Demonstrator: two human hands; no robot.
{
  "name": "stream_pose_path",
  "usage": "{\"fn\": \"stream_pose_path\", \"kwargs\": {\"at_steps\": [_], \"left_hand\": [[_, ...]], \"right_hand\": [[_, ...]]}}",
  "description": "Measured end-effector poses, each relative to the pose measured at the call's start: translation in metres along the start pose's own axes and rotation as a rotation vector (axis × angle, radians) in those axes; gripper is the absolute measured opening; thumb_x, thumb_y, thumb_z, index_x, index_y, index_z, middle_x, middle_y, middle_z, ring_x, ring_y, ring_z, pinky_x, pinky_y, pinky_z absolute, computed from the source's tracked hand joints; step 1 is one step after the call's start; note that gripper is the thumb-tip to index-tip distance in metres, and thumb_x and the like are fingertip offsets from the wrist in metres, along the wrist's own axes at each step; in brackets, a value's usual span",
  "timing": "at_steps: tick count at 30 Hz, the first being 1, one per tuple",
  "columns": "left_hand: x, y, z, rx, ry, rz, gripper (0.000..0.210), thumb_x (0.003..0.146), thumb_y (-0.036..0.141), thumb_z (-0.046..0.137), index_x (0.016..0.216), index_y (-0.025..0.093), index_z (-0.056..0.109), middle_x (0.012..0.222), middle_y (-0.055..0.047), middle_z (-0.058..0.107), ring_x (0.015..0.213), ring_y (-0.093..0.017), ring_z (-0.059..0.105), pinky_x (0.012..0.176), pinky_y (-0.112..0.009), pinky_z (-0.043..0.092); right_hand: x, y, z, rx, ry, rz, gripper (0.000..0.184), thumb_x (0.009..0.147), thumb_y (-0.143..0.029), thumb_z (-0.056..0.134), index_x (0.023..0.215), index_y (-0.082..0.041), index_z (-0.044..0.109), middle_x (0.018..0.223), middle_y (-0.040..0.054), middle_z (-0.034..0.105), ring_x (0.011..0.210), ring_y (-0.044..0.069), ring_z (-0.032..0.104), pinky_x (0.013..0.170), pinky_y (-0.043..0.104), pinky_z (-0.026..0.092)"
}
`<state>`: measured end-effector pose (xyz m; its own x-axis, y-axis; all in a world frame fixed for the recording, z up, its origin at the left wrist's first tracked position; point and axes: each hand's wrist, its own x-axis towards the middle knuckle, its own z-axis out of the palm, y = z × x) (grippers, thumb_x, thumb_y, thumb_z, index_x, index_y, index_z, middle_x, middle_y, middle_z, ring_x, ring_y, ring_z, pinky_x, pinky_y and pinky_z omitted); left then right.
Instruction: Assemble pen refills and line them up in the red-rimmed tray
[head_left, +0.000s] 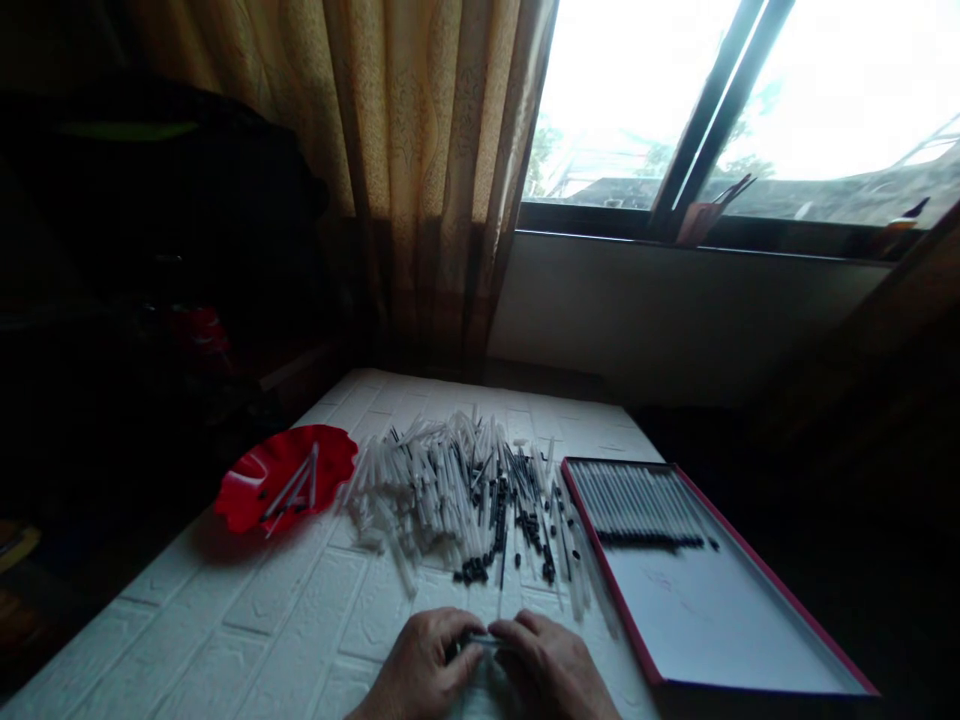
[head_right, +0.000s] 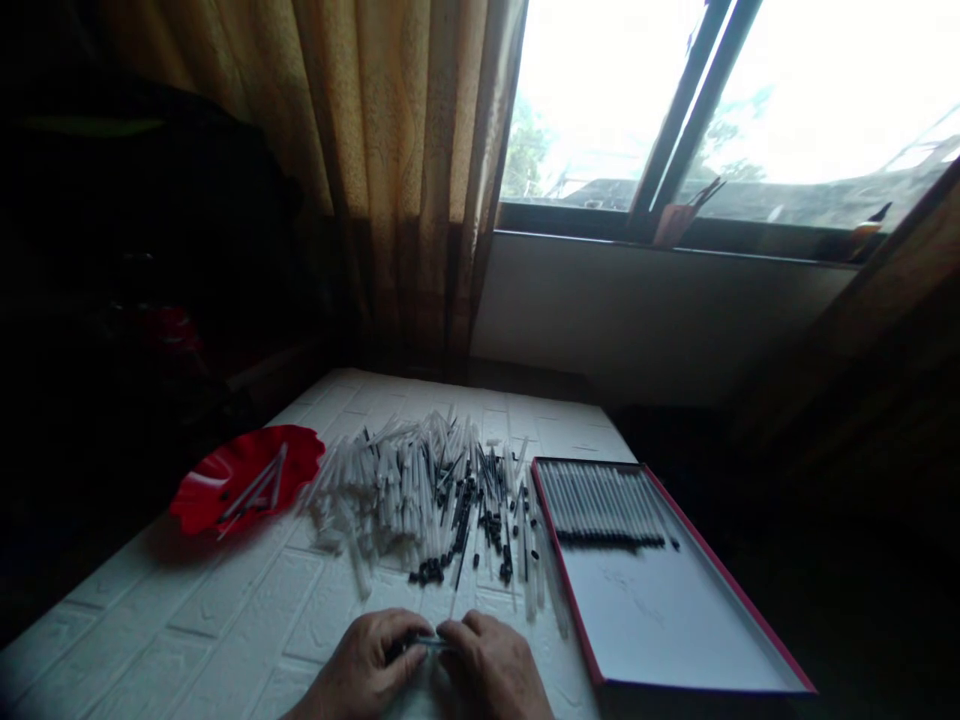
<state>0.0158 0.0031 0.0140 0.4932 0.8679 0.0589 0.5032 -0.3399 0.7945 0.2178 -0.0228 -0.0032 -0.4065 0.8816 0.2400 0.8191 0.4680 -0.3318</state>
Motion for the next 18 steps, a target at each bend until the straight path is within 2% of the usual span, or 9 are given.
{"fn": "stream_pose_path", "kwargs": {"at_steps": [3,6,8,11,12,13,15,18], "left_hand": [[0.0,-0.002,-0.007,-0.018,-0.01,-0.072,0.034,0.074,0.016,0.062,0.106,0.023,0.07,0.097,-0.003,0.076,0.086,-0.019,0.07,0.08,-0.025,0.051],[-0.001,-0.01,-0.027,0.027,0.036,-0.134,0.044,0.076,0.016,0.06,0.119,0.023,0.063,0.09,0.0,0.075,0.069,-0.014,0.068,0.069,-0.021,0.052],[-0.002,-0.02,-0.046,0.146,0.15,-0.141,0.036,0.081,0.018,0.056,0.115,0.024,0.064,0.088,0.001,0.073,0.07,-0.013,0.068,0.066,-0.019,0.052],[-0.002,-0.043,-0.077,0.532,0.369,-0.109,0.026,0.086,0.02,0.051,0.104,0.026,0.068,0.096,0.0,0.073,0.077,-0.014,0.069,0.072,-0.022,0.054],[-0.002,-0.051,-0.085,0.585,0.404,-0.115,0.025,0.087,0.02,0.051,0.104,0.025,0.069,0.099,-0.002,0.072,0.084,-0.017,0.069,0.078,-0.026,0.053],[-0.002,-0.058,-0.093,0.617,0.427,-0.123,0.026,0.086,0.02,0.051,0.104,0.024,0.069,0.101,-0.004,0.071,0.091,-0.021,0.067,0.083,-0.03,0.052],[0.0,-0.07,-0.102,0.677,0.45,-0.131,0.028,0.084,0.017,0.052,0.105,0.023,0.07,0.099,-0.007,0.07,0.092,-0.024,0.066,0.084,-0.035,0.051],[0.003,-0.078,-0.107,0.736,0.445,-0.124,0.028,0.082,0.015,0.055,0.104,0.025,0.071,0.095,-0.006,0.068,0.087,-0.025,0.065,0.079,-0.035,0.051]], "right_hand": [[0.001,0.002,0.008,0.009,0.055,-0.021,0.02,0.082,-0.016,0.055,0.094,-0.026,0.067,0.074,0.0014,0.069,0.059,0.018,0.067,0.052,0.022,0.044],[0.0,0.006,0.012,0.087,0.148,0.007,0.02,0.088,-0.018,0.046,0.095,-0.023,0.064,0.076,0.003,0.069,0.063,0.018,0.068,0.056,0.022,0.048],[-0.001,0.008,0.013,0.13,0.204,0.032,0.022,0.091,-0.019,0.042,0.096,-0.021,0.063,0.078,0.0049,0.07,0.068,0.018,0.069,0.061,0.023,0.05],[-0.001,0.009,0.015,0.162,0.256,0.045,0.022,0.093,-0.021,0.041,0.099,-0.019,0.062,0.081,0.0065,0.071,0.072,0.019,0.07,0.065,0.024,0.053],[-0.001,0.009,0.015,0.169,0.258,0.045,0.022,0.093,-0.021,0.041,0.099,-0.019,0.062,0.08,0.0062,0.071,0.071,0.019,0.07,0.064,0.024,0.053],[0.0,0.009,0.016,0.173,0.259,0.043,0.022,0.093,-0.022,0.041,0.097,-0.02,0.062,0.079,0.0059,0.071,0.069,0.019,0.069,0.063,0.024,0.053],[0.0,0.009,0.016,0.179,0.266,0.036,0.022,0.093,-0.022,0.041,0.095,-0.02,0.063,0.077,0.0056,0.07,0.067,0.019,0.069,0.061,0.024,0.053],[0.0,0.009,0.017,0.192,0.294,0.029,0.021,0.093,-0.022,0.042,0.095,-0.021,0.063,0.077,0.0056,0.071,0.067,0.019,0.069,0.06,0.024,0.053]]}}
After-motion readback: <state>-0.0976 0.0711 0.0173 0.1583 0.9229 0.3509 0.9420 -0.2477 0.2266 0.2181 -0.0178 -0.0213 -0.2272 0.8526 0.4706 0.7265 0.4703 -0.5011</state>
